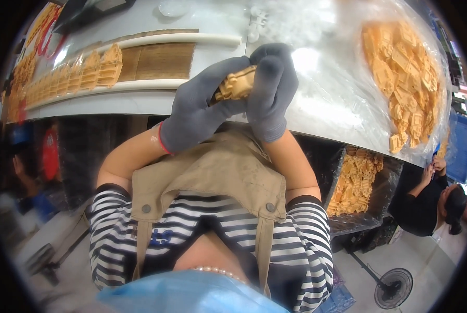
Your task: The person assembles small plastic parts into larger toy modules by hand.
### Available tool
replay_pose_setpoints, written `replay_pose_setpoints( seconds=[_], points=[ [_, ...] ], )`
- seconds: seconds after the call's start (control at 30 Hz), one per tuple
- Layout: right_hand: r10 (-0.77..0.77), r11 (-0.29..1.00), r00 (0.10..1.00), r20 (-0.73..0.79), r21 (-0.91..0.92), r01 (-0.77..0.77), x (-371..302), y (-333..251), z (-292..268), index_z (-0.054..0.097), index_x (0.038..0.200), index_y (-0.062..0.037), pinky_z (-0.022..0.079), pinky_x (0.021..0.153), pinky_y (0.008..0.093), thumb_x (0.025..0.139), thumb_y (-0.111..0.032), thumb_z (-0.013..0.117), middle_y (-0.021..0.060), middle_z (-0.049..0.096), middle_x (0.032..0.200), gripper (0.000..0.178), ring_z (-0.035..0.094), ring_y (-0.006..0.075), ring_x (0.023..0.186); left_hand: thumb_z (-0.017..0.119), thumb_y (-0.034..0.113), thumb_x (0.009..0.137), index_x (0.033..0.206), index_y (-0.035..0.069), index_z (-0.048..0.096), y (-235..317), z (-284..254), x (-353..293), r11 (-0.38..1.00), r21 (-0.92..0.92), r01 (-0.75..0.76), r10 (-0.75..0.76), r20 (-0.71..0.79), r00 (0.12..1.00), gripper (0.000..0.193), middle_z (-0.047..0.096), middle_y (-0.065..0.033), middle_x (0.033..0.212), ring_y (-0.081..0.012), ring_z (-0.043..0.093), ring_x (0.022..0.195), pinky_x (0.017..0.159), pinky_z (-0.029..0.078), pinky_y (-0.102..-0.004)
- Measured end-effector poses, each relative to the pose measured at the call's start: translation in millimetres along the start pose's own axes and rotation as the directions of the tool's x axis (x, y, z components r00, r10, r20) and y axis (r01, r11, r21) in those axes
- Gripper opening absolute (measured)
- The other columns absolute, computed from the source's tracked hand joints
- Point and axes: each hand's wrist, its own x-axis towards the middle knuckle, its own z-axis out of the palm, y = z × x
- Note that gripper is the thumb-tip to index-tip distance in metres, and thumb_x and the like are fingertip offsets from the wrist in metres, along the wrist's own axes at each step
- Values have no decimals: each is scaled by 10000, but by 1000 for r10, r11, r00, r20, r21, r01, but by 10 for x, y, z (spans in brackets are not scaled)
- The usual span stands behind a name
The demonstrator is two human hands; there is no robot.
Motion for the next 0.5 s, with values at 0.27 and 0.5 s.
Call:
replay_pose_setpoints(
  seconds=[0.27,0.5],
  points=[
    [72,990,997,-18,122,-70,110,-24,6,477,744,-74,331,591,245,907,-706,270,-7,426,683,685,384,97,620,759,20,727,1274,3,500,36,38,88,972,156,-177,187,-49,981,606,572,-182,1232,-283,627,1043,857,533,-329],
    [151,980,962,229,90,-175,215,201,-127,557,804,-20,411,690,260,898,-721,244,54,546,742,773,514,144,713,712,83,822,1300,-4,465,-132,-39,76,989,-99,105,-102,41,994,545,577,-131,1210,-207,618,1020,865,518,-299]
  ],
)
